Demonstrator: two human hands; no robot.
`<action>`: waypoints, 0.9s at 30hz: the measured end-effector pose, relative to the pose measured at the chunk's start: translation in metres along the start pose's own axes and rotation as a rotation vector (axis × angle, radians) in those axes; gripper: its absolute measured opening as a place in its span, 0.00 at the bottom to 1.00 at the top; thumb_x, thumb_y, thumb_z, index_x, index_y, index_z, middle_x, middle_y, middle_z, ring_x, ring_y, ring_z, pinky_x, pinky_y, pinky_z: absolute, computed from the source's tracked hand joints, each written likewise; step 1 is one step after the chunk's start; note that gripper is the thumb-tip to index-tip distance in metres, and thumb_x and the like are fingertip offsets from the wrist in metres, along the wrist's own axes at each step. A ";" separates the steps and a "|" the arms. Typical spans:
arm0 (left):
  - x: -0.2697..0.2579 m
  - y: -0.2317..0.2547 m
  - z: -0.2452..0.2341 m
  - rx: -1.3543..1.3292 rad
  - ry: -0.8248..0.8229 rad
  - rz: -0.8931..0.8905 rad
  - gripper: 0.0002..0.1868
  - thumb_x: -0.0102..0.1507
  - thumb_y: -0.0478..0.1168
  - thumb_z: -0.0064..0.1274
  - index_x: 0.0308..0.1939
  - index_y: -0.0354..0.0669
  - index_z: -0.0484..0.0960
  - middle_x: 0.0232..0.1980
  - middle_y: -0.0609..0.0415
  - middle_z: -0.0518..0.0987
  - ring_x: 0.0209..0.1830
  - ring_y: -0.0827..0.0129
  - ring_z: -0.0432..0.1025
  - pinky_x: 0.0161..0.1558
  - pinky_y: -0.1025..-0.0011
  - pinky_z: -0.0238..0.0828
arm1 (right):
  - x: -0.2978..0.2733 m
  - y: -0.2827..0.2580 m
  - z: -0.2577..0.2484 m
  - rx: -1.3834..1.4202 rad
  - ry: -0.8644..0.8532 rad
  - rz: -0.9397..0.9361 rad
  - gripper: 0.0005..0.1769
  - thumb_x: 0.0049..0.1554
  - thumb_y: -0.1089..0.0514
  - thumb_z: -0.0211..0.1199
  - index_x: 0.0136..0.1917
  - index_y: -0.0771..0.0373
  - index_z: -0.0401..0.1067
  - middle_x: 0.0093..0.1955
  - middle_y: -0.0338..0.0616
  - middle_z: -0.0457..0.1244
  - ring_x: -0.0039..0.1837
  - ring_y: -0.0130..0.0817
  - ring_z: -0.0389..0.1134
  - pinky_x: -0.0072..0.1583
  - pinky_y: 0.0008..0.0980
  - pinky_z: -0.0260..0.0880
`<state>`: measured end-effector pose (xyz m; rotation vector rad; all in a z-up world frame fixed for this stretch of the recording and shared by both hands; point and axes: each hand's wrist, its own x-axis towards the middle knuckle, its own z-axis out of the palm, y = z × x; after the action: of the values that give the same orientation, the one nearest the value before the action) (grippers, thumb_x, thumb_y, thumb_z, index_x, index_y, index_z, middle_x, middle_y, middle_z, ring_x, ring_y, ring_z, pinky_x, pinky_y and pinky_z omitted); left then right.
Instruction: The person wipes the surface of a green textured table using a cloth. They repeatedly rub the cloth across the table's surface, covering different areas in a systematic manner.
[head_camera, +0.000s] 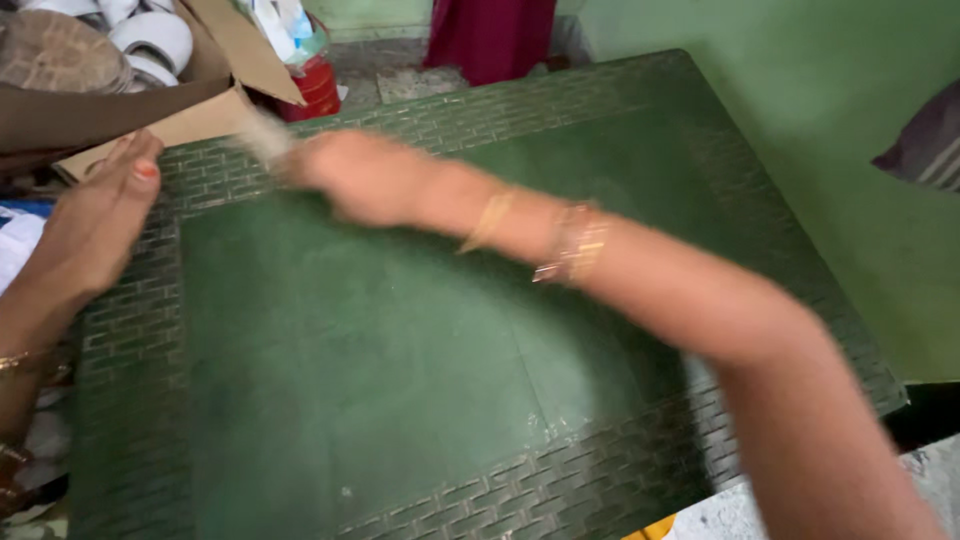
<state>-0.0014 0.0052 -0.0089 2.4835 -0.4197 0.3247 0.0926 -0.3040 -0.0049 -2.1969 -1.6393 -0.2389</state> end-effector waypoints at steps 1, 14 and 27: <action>0.002 -0.006 0.002 0.085 -0.007 0.016 0.41 0.77 0.63 0.25 0.73 0.23 0.63 0.77 0.27 0.60 0.81 0.41 0.52 0.75 0.55 0.46 | -0.030 0.019 -0.023 -0.051 -0.115 0.122 0.31 0.48 0.71 0.63 0.65 0.59 0.74 0.62 0.55 0.67 0.64 0.55 0.68 0.65 0.47 0.67; 0.065 0.095 0.058 0.515 -0.333 0.089 0.57 0.65 0.75 0.37 0.74 0.23 0.51 0.76 0.21 0.48 0.77 0.28 0.43 0.70 0.36 0.41 | -0.197 -0.010 -0.118 -0.413 -0.175 0.674 0.21 0.47 0.69 0.61 0.56 0.70 0.70 0.53 0.63 0.67 0.55 0.59 0.70 0.56 0.51 0.71; 0.080 0.196 0.083 -0.668 -0.189 0.291 0.09 0.70 0.37 0.52 0.42 0.32 0.83 0.39 0.55 0.86 0.38 0.79 0.80 0.42 0.77 0.79 | -0.151 -0.063 -0.209 0.703 0.237 0.591 0.07 0.66 0.60 0.63 0.47 0.66 0.72 0.45 0.38 0.68 0.46 0.22 0.67 0.48 0.23 0.67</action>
<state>0.0119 -0.2135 0.0514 1.8017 -0.8208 0.0423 0.0067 -0.5068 0.1439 -1.8820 -0.7258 0.2096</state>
